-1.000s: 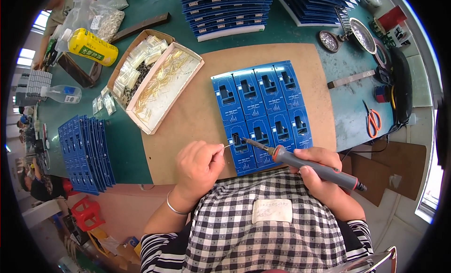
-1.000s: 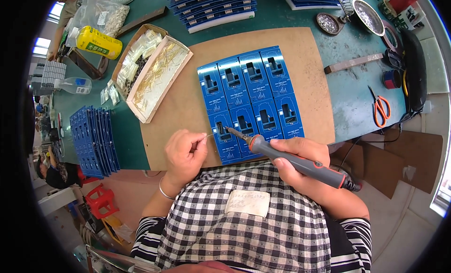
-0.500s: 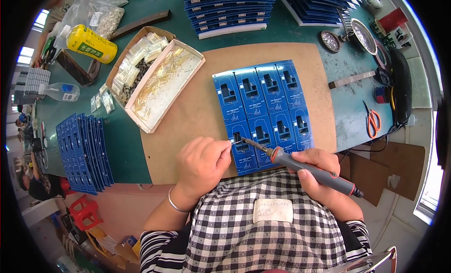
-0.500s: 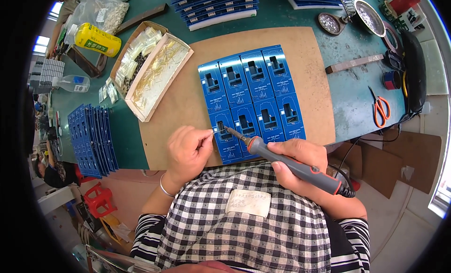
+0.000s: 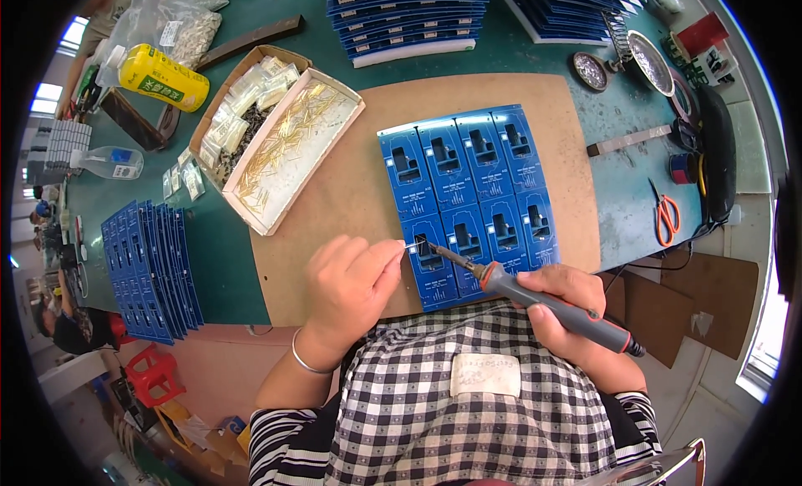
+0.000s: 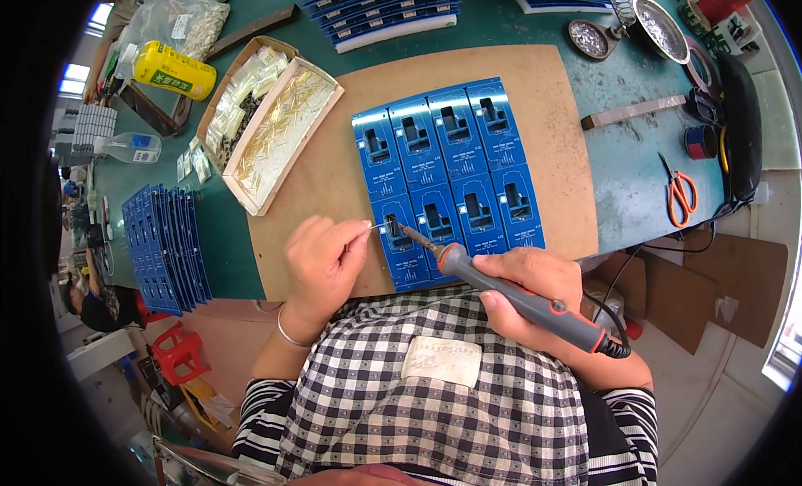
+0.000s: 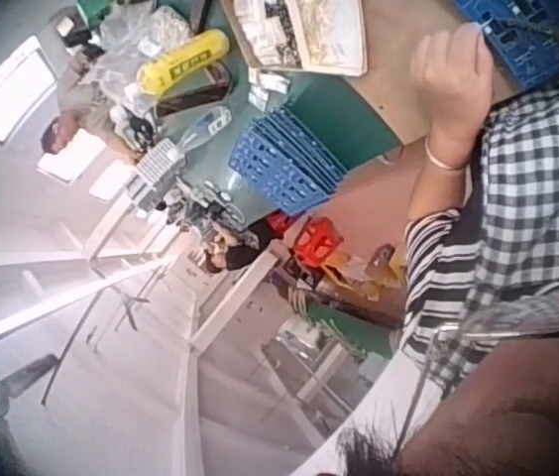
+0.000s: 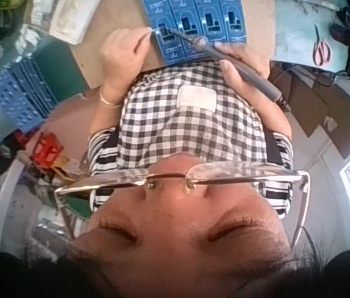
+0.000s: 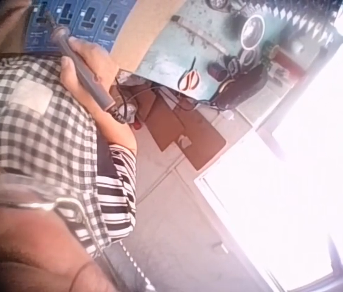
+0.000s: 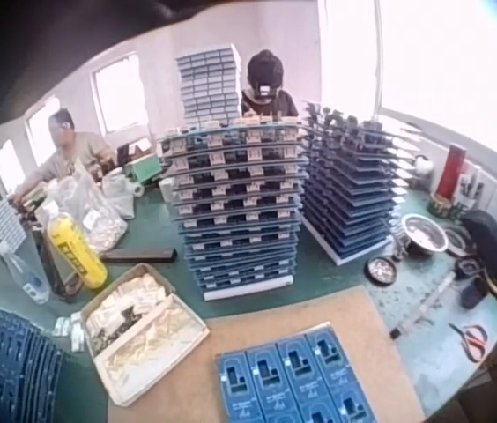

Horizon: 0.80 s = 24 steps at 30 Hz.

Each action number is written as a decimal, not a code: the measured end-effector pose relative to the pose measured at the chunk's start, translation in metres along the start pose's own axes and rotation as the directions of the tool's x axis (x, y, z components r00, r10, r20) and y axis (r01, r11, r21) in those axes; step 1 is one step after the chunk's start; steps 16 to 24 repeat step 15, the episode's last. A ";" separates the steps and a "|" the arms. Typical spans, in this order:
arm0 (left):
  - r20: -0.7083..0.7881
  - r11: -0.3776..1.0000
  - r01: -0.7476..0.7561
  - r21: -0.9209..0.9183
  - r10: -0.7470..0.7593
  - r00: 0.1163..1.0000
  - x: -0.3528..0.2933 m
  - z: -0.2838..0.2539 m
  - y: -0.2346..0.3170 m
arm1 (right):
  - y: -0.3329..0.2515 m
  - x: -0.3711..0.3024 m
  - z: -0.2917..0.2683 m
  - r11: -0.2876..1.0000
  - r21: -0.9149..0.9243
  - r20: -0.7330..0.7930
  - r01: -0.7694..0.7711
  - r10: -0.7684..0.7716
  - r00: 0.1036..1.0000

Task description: The person assembles metal pins into blue plastic housings, then solders the components together with a soldering iron and solder wire.

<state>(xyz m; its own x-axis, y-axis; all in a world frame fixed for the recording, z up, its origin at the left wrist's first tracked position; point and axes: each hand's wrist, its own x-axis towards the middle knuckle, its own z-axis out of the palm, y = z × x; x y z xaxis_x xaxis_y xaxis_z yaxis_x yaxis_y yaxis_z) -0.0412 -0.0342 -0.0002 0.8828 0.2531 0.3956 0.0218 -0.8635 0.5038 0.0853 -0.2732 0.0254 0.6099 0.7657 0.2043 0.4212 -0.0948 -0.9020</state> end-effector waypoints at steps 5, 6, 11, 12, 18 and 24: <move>0.007 1.000 0.004 -0.023 -0.004 1.000 -0.005 0.002 0.002 | -0.001 0.002 0.001 0.998 -0.034 0.009 0.060 -0.060 0.998; 0.007 1.000 0.003 -0.023 -0.003 1.000 -0.005 0.002 0.003 | -0.001 0.002 0.002 0.998 -0.034 0.008 0.060 -0.060 0.998; 0.000 1.000 -0.008 -0.030 0.008 1.000 -0.005 0.004 0.005 | -0.001 0.001 0.001 0.993 -0.075 0.002 0.094 -0.095 0.996; -0.001 1.000 -0.006 -0.027 0.006 1.000 -0.006 0.003 0.004 | -0.001 0.001 0.000 0.993 -0.073 0.004 0.097 -0.097 0.995; -0.012 1.000 0.011 -0.011 -0.011 1.000 -0.008 0.002 0.002 | 0.000 -0.001 -0.006 0.996 0.011 0.002 0.090 -0.090 0.996; -0.012 1.000 0.011 -0.011 -0.011 1.000 -0.008 0.002 0.002 | 0.000 -0.001 -0.006 0.996 0.011 0.002 0.090 -0.090 0.996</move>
